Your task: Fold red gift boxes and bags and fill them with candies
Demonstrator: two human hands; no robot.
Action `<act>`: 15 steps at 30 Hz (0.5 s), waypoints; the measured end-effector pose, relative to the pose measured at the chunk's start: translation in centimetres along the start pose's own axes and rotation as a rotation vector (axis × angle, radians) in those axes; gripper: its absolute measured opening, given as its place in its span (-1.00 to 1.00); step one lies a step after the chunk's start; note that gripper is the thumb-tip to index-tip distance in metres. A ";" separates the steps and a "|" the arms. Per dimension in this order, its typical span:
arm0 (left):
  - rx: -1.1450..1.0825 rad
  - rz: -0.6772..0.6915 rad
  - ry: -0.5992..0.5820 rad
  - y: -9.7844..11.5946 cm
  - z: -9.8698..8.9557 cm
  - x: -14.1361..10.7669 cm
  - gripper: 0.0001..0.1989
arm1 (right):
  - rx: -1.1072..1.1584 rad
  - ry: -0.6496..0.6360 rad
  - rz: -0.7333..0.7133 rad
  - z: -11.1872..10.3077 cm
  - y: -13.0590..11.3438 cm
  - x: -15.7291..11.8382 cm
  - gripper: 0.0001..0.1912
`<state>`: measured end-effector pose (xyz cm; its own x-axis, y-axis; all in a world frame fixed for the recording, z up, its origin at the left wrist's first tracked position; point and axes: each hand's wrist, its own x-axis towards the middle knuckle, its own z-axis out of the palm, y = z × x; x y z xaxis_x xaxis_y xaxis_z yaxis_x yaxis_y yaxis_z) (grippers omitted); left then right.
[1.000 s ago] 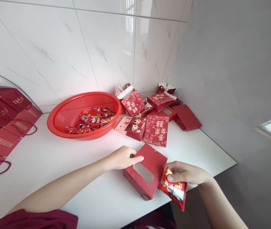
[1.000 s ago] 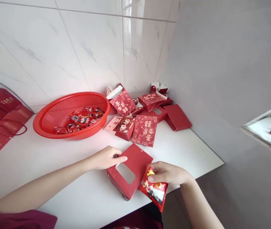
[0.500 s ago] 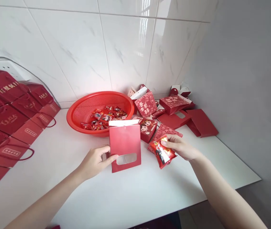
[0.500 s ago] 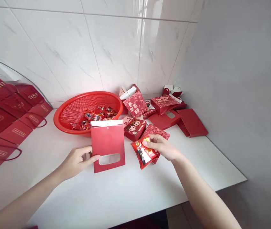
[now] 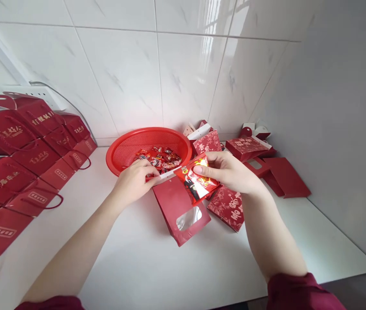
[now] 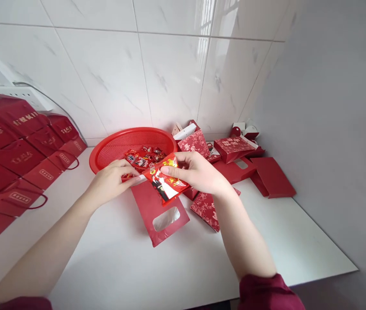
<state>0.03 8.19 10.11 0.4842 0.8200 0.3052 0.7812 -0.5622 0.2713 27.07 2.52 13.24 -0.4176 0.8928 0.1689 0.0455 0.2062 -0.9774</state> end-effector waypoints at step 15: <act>-0.422 0.114 -0.047 1.3 -1.7 -1.5 -0.89 | -0.786 -0.387 -0.279 2.0 -0.7 -1.5 -0.89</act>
<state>-0.38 6.06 11.55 0.5829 0.7489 0.3152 0.4973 -0.6356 0.5906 25.88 0.26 13.48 -0.7746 0.6022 0.1932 0.4419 0.7339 -0.5158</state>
